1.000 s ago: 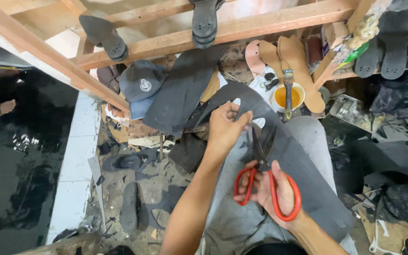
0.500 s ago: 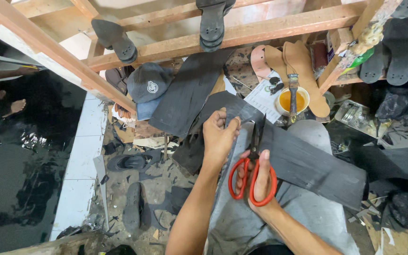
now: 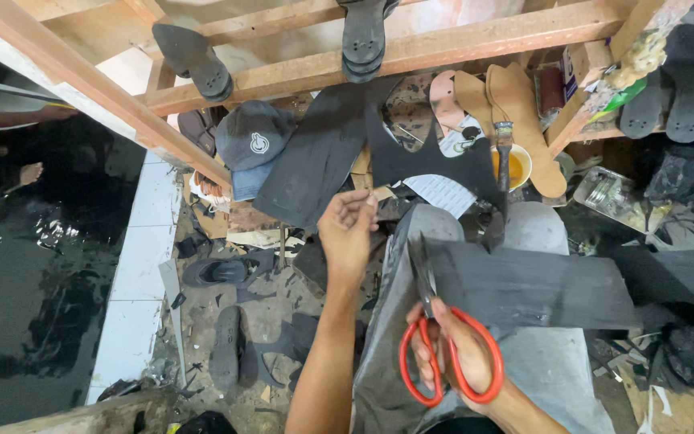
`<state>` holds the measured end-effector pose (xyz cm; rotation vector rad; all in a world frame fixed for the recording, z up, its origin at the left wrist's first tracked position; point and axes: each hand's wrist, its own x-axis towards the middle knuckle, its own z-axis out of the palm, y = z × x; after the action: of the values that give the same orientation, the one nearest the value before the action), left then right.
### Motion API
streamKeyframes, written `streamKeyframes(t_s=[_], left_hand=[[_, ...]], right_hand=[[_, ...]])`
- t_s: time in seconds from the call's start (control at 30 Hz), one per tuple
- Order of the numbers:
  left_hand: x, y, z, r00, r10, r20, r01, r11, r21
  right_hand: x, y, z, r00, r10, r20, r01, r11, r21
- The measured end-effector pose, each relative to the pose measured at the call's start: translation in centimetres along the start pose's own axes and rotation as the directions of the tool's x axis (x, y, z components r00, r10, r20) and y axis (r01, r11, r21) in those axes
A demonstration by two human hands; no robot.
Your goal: The person uses red-handled scissors to cut a black rubber sheet into shoe insole shapes. They repeatedly place a finished insole as a template on the sheet, cut around it, and trim the edges to match the template shape.
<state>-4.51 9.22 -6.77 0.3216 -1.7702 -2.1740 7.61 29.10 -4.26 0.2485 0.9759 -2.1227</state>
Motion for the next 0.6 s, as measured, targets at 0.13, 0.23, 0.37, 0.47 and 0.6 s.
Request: streamKeyframes(t_s=[0.13, 0.23, 0.37, 0.47, 0.6], left_hand=[[-0.5, -0.6, -2.2, 0.993, -0.116, -0.029, 0.118, 0.989, 0.088], [-4.5, -0.8, 0.0, 0.979, 0.15, 0.137, -0.2, 0.834, 0.514], [-8.5, -0.1, 4.2, 0.878, 0.283, 0.386, -0.478, 0.551, 0.684], [-10.8, 0.6, 6.9, 0.882, 0.126, 0.454, -0.336, 0.844, 0.418], [-11.5, 0.6, 9.5, 0.834, 0.022, 0.552, -0.111, 0.985, 0.129]], right_hand=[[-5.1, -0.4, -3.0, 0.988, -0.122, -0.097, 0.089, 0.952, -0.292], [-6.2, -3.0, -6.7, 0.857, -0.425, -0.293, 0.187, 0.784, -0.591], [-4.4, -7.1, -11.9, 0.681, -0.654, -0.331, 0.178, 0.586, -0.791], [-3.8, -7.3, -14.8, 0.702, -0.681, -0.21, 0.341, 0.58, -0.74], [-4.5, -6.1, -17.5, 0.72, -0.681, -0.136, 0.46, 0.615, -0.641]])
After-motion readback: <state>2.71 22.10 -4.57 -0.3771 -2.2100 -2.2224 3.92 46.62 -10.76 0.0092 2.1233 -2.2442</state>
